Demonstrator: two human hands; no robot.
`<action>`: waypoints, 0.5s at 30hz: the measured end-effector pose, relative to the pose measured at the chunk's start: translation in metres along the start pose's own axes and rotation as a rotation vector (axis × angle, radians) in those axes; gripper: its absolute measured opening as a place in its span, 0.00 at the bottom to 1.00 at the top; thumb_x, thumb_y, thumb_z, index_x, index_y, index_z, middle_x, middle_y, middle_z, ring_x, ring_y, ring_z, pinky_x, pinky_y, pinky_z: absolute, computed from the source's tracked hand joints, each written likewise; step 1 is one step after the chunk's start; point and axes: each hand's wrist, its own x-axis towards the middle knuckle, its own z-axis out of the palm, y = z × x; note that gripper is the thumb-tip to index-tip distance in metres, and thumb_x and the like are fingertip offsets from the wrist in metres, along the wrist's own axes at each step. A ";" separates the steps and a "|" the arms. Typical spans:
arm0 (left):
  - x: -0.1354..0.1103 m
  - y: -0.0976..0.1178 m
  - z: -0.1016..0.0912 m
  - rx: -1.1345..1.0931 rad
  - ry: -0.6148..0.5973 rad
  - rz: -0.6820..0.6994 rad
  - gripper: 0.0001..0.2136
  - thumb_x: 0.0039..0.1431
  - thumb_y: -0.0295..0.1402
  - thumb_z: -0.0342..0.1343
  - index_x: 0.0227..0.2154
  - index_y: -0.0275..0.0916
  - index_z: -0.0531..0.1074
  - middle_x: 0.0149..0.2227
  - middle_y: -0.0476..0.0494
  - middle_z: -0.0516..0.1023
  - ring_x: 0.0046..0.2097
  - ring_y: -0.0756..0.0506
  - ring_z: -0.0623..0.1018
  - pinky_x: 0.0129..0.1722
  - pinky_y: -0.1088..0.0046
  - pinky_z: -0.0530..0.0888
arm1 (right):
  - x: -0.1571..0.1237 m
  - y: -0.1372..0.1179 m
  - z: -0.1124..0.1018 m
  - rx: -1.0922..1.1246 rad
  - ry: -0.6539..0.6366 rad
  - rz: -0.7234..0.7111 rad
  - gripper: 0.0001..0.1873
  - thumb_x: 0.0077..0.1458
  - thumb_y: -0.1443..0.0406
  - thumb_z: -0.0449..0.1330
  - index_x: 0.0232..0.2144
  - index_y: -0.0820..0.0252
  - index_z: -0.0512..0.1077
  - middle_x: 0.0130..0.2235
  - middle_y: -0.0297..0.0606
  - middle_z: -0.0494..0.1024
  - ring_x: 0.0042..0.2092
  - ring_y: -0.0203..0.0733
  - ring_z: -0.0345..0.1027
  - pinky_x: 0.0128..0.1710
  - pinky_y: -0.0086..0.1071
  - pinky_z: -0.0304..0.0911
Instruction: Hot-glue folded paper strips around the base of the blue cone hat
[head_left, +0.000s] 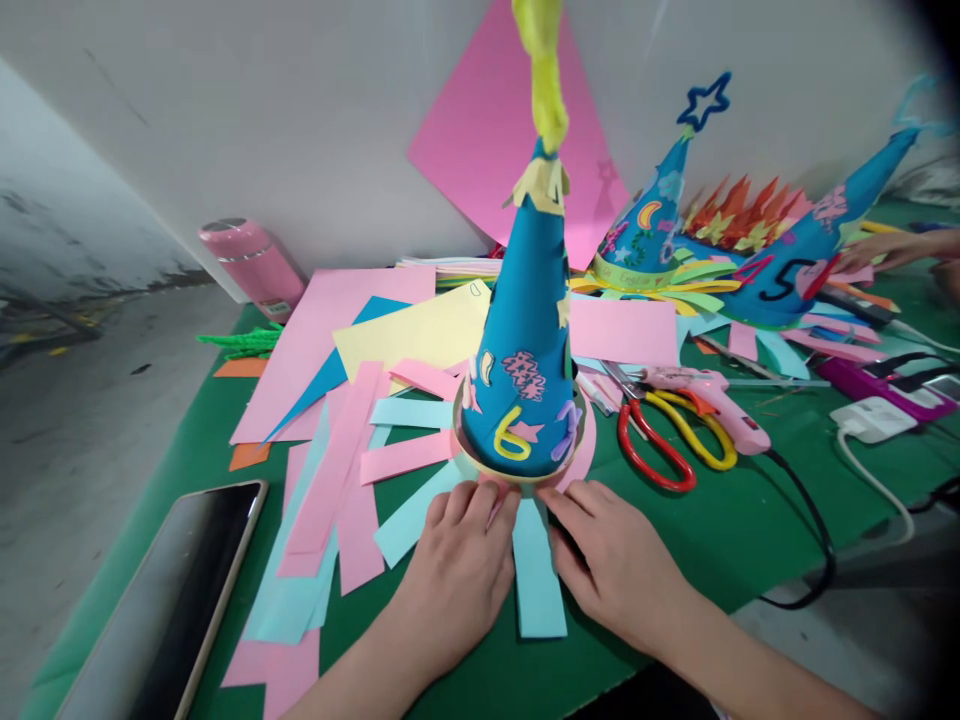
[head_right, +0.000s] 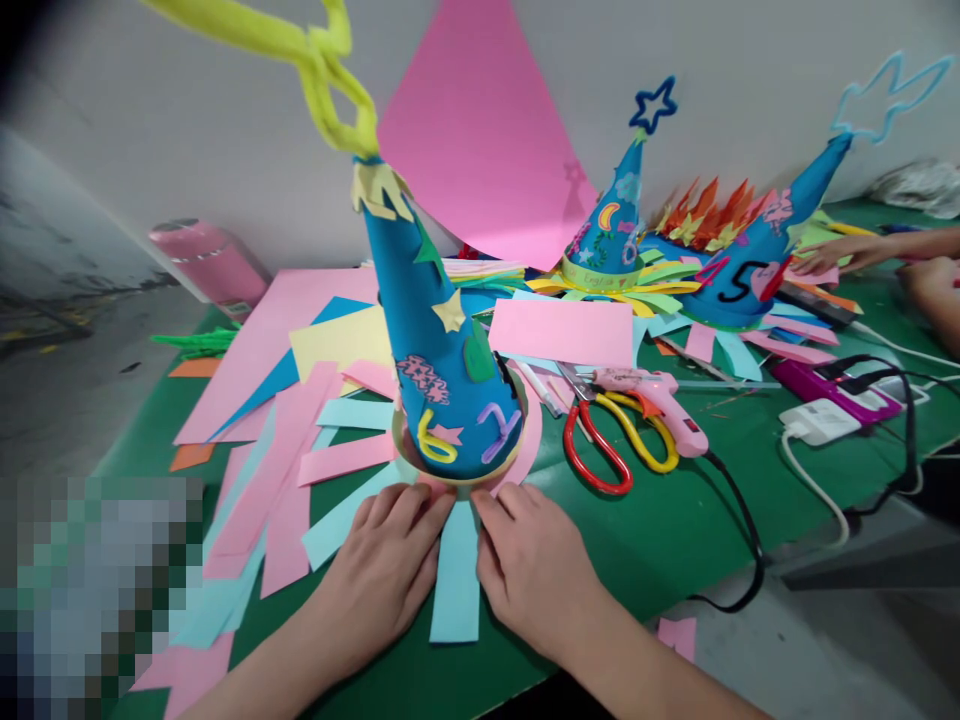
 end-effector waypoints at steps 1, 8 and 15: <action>0.000 0.000 0.000 0.001 0.003 -0.001 0.18 0.57 0.26 0.41 0.51 0.37 0.59 0.44 0.40 0.65 0.44 0.39 0.64 0.41 0.59 0.65 | 0.000 0.000 0.000 -0.003 0.002 -0.009 0.19 0.53 0.68 0.48 0.48 0.63 0.64 0.37 0.43 0.68 0.39 0.44 0.61 0.37 0.38 0.60; -0.002 0.000 0.000 0.012 -0.008 0.006 0.18 0.58 0.27 0.40 0.52 0.36 0.59 0.45 0.39 0.64 0.45 0.39 0.63 0.42 0.58 0.64 | 0.002 -0.001 -0.001 -0.081 -0.049 -0.036 0.23 0.53 0.67 0.48 0.53 0.57 0.60 0.36 0.41 0.68 0.38 0.44 0.61 0.35 0.36 0.59; 0.000 0.000 0.001 0.011 -0.007 -0.004 0.18 0.58 0.27 0.41 0.51 0.36 0.60 0.44 0.39 0.65 0.44 0.39 0.64 0.41 0.59 0.65 | 0.006 -0.003 -0.002 -0.095 -0.033 -0.034 0.22 0.52 0.68 0.49 0.51 0.59 0.63 0.37 0.42 0.69 0.41 0.45 0.62 0.37 0.36 0.60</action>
